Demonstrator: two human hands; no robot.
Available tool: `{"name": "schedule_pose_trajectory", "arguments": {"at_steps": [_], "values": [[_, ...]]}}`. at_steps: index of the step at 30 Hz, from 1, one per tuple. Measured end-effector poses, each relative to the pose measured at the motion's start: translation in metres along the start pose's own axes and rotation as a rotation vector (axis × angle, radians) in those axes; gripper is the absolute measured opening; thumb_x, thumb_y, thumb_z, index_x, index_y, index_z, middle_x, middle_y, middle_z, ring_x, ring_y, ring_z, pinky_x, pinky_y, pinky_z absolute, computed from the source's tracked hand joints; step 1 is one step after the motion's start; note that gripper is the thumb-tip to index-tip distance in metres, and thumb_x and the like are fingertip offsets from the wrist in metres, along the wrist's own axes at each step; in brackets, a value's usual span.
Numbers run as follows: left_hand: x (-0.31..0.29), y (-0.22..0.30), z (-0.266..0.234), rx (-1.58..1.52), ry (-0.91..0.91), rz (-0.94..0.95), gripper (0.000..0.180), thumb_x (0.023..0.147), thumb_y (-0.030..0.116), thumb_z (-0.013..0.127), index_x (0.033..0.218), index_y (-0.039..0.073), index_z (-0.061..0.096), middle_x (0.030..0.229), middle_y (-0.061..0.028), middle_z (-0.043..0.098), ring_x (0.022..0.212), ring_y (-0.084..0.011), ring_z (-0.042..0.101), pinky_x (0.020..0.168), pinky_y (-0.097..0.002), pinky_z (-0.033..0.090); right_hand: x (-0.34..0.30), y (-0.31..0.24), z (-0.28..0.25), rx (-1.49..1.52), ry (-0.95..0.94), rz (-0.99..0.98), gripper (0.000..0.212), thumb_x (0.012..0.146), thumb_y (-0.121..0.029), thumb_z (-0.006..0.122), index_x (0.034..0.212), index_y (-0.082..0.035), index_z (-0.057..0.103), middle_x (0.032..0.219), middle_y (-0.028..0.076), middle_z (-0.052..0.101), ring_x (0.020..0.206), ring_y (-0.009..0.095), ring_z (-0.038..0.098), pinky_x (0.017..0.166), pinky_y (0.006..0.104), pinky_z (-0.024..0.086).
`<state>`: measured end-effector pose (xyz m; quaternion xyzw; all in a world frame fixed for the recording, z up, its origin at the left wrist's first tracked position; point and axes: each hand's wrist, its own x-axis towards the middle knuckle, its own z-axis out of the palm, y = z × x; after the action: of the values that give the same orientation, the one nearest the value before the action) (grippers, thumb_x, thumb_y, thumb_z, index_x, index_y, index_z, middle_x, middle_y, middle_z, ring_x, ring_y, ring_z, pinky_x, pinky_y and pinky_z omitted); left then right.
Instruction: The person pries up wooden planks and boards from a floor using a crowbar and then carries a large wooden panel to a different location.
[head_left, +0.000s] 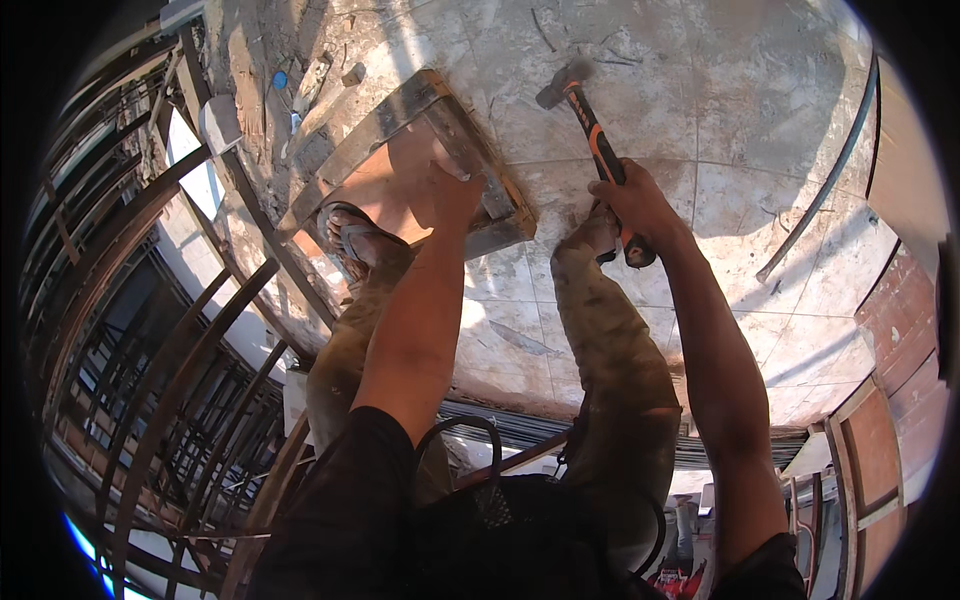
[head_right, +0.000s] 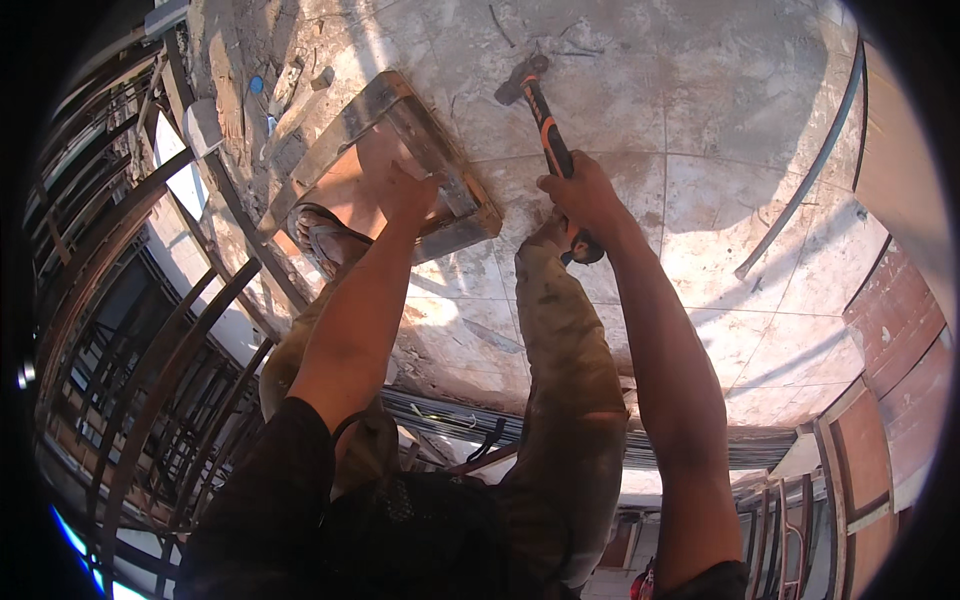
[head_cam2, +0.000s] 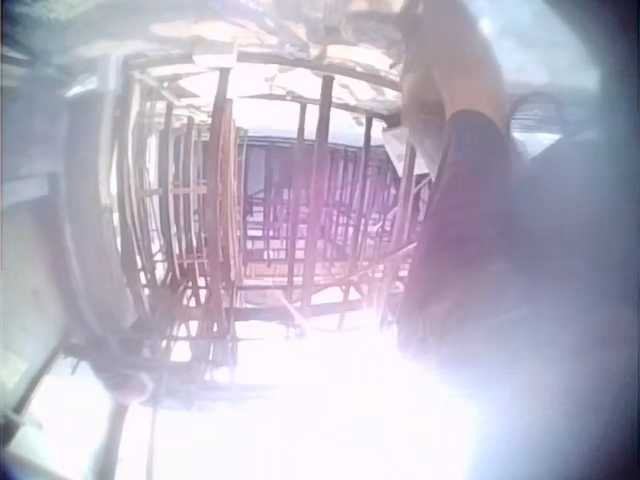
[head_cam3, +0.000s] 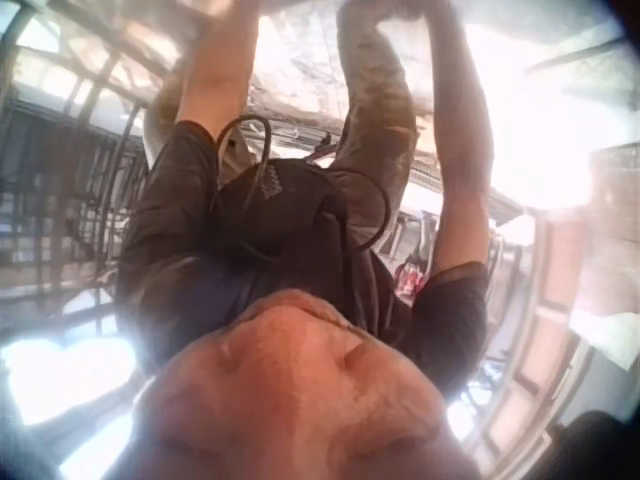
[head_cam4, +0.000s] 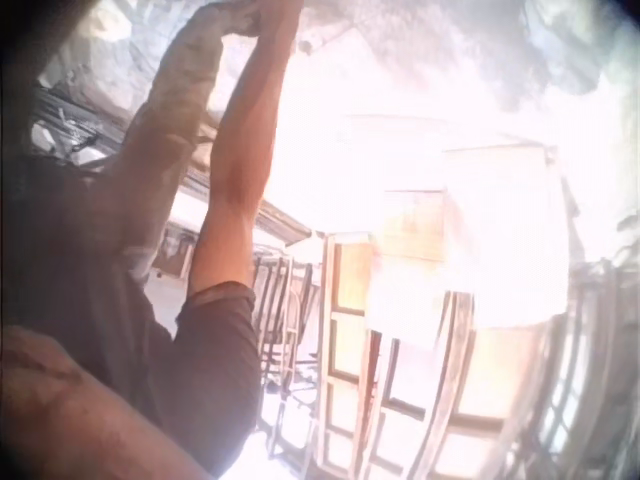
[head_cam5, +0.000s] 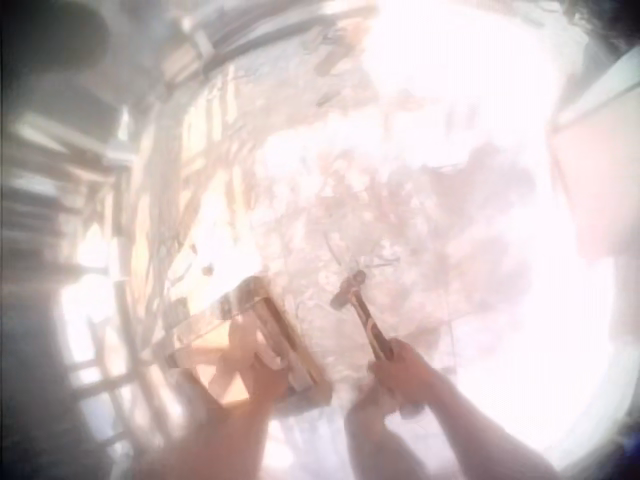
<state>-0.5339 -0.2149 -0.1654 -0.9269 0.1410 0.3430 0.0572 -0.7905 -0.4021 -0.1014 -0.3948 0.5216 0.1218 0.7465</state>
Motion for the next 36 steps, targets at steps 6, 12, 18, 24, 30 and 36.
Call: {"name": "schedule_pose_trajectory", "arguments": {"at_steps": [6,12,18,24,30,36], "values": [[-0.020,-0.030,0.032,-0.276,-0.177,-0.183,0.121,0.070,0.039,0.084,0.155,-0.004,0.008,0.151,-0.0352,0.029,0.139,-0.0452,0.037,0.114,-0.0490,0.035,-0.024,-0.003,-0.013,0.022,-0.002,0.055,0.026,0.088,-0.017,0.065,0.101,0.001,0.051,0.069,0.006,0.056,0.053,0.015,0.056,0.048,0.0316,0.047],[0.017,-0.011,0.048,-0.427,-0.149,-0.048,0.126,0.065,0.038,0.089,0.154,0.000,0.008,0.145,-0.0322,0.040,0.130,-0.0426,0.049,0.109,-0.0478,0.041,-0.091,0.050,0.025,0.179,0.067,0.150,0.029,0.088,-0.014,0.062,0.108,0.000,0.047,0.068,0.004,0.053,0.052,0.012,0.053,0.047,0.0300,0.046],[0.019,0.020,0.075,-0.389,-0.023,-0.365,0.120,0.065,0.036,0.089,0.151,0.002,0.013,0.142,-0.0318,0.043,0.129,-0.0433,0.050,0.108,-0.0455,0.044,-0.114,0.084,0.060,0.251,-0.145,0.344,0.029,0.088,-0.015,0.064,0.107,0.000,0.048,0.071,0.003,0.054,0.054,0.012,0.054,0.048,0.0292,0.046],[0.028,-0.004,0.077,-0.350,-0.050,-0.179,0.122,0.067,0.034,0.087,0.153,0.002,0.007,0.141,-0.0325,0.044,0.128,-0.0437,0.050,0.107,-0.0464,0.045,-0.138,0.058,0.061,0.201,-0.121,0.443,0.031,0.088,-0.013,0.064,0.111,0.000,0.047,0.071,0.003,0.054,0.053,0.013,0.054,0.047,0.0305,0.046],[0.004,-0.004,0.045,-0.200,0.017,-0.161,0.108,0.066,0.030,0.086,0.145,0.001,0.018,0.131,-0.0329,0.052,0.119,-0.0451,0.057,0.104,-0.0462,0.047,-0.161,0.026,0.042,0.098,0.109,0.347,0.026,0.088,-0.012,0.062,0.106,-0.003,0.047,0.073,0.004,0.055,0.051,0.013,0.055,0.045,0.0307,0.047],[-0.082,-0.018,-0.063,-0.368,0.038,-0.056,0.093,0.066,0.030,0.086,0.136,0.002,0.030,0.125,-0.0280,0.059,0.114,-0.0432,0.061,0.099,-0.0469,0.048,-0.203,-0.039,0.052,0.358,0.172,0.307,0.024,0.087,-0.008,0.061,0.104,-0.005,0.045,0.070,0.003,0.049,0.050,0.012,0.052,0.043,0.0299,0.043]]}}
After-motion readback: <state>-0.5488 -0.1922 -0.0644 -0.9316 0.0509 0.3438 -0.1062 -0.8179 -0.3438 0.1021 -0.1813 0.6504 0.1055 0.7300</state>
